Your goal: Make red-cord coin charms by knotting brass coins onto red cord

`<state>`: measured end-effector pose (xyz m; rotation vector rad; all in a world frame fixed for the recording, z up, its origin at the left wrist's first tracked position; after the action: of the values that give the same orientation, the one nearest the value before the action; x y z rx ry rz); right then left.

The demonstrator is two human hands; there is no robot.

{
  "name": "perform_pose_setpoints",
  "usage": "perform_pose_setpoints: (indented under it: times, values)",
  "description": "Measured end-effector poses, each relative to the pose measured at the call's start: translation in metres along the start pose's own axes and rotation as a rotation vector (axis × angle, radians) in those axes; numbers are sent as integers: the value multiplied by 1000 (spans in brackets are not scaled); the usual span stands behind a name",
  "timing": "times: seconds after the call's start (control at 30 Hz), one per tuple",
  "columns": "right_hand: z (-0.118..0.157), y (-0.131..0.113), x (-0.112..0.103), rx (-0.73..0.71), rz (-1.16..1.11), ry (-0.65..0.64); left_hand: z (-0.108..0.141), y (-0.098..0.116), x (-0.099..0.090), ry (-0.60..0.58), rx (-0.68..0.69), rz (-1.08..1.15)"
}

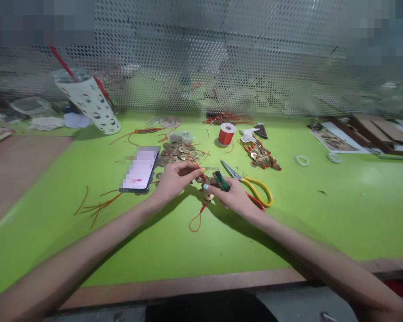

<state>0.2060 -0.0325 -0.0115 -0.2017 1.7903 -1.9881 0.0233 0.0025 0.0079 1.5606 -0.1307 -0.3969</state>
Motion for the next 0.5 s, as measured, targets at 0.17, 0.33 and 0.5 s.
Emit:
perform_pose_setpoints:
  times: [0.17, 0.33, 0.5]
  values:
    - [-3, 0, -1, -102, 43, 7, -3, -7, -2, 65, -17, 79]
    - [-3, 0, -2, -2, 110, -69, -4, -10, -3, 55, -69, 207]
    - [-2, 0, -8, 117, 7, -193, -7, -10, -8, 45, -84, 214]
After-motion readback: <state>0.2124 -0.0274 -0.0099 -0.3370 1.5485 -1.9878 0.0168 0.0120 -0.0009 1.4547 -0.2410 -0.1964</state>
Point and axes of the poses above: each hand's wrist, its own z-axis away from the middle knuckle, its own x-axis out of the palm, y = z × x, the point moved 1 cm from there along -z, towards the middle knuckle, and after that the axes turned 9 degrees about -y, right-handed, at the moved point
